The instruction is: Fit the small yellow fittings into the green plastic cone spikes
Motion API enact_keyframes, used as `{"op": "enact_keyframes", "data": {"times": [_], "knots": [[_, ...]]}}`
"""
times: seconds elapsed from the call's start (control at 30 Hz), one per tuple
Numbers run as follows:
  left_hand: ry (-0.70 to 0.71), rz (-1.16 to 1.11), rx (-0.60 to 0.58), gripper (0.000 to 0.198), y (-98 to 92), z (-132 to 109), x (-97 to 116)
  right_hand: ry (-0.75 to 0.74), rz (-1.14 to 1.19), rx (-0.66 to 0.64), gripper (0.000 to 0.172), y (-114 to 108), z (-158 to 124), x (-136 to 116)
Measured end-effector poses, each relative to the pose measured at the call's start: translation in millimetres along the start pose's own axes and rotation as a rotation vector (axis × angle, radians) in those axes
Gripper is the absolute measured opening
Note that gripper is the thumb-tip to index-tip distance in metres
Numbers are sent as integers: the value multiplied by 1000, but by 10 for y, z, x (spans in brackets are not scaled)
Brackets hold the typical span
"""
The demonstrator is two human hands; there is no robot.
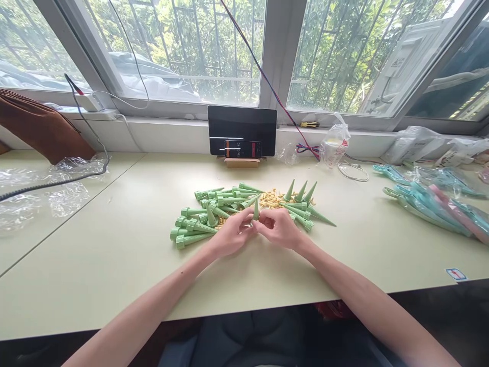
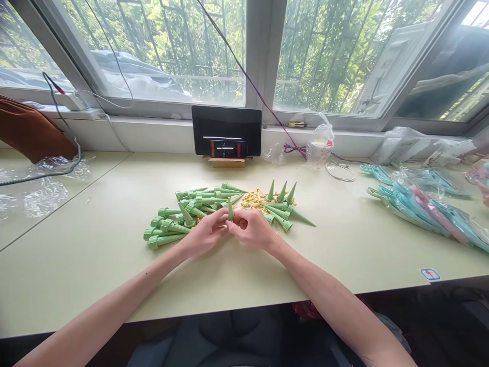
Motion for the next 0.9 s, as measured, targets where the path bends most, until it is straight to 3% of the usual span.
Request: {"op": "enact_keyframes", "data": {"times": [0.4, 0.9], "knots": [[11, 28, 8, 8, 1, -27, -15, 21, 22, -111, 25, 65, -30, 21], [49, 112, 35, 11, -22, -26, -9, -27, 20, -94, 22, 59, -19, -4]]}}
Point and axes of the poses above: each hand's wrist, its own z-axis towards the middle knuckle, its own y-axis out of the palm, x = y × z, the point moved 6 cm from there along z, towards the middle knuckle, and after that the axes turned 10 degrees about x, right-handed, at the moved point
